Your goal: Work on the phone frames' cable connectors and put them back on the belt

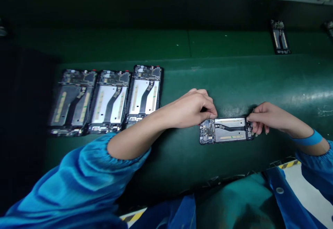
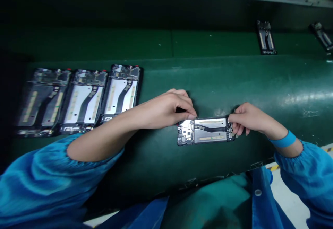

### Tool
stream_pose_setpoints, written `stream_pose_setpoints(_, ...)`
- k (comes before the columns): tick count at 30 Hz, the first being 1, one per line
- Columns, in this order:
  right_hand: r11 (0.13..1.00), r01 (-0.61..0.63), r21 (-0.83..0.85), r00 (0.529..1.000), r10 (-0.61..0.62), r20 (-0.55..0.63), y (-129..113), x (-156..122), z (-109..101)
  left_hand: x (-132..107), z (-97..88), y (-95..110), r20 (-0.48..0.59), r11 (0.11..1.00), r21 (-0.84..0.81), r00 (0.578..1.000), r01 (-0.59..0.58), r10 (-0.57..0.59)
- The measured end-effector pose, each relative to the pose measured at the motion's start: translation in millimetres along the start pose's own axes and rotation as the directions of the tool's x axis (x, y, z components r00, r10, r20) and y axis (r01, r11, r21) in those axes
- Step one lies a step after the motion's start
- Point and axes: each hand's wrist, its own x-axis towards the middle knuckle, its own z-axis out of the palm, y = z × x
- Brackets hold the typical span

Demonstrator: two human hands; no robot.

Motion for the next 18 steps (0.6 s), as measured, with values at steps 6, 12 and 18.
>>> stream_pose_setpoints(6, 1.000, 0.003, -0.002, 1.000, -0.003, 0.009, 2.3, 2.1, -0.7, 0.2, -0.8, -2.6, 0.007, 0.999, -0.032, 1.000, 0.002, -0.002)
stream_pose_setpoints(12, 1.000, -0.020, -0.006, 0.999, 0.020, -0.032, -1.1, -0.3, 2.5, 1.2, 0.7, 0.0, -0.006, 0.999, -0.019, 1.000, 0.027, -0.027)
stream_pose_setpoints(18, 1.000, -0.018, -0.004, 0.999, 0.017, -0.039, -2.0, 0.6, 4.4, 8.5, 3.9, 4.1, -0.015, 0.999, 0.038, 1.000, -0.012, 0.013)
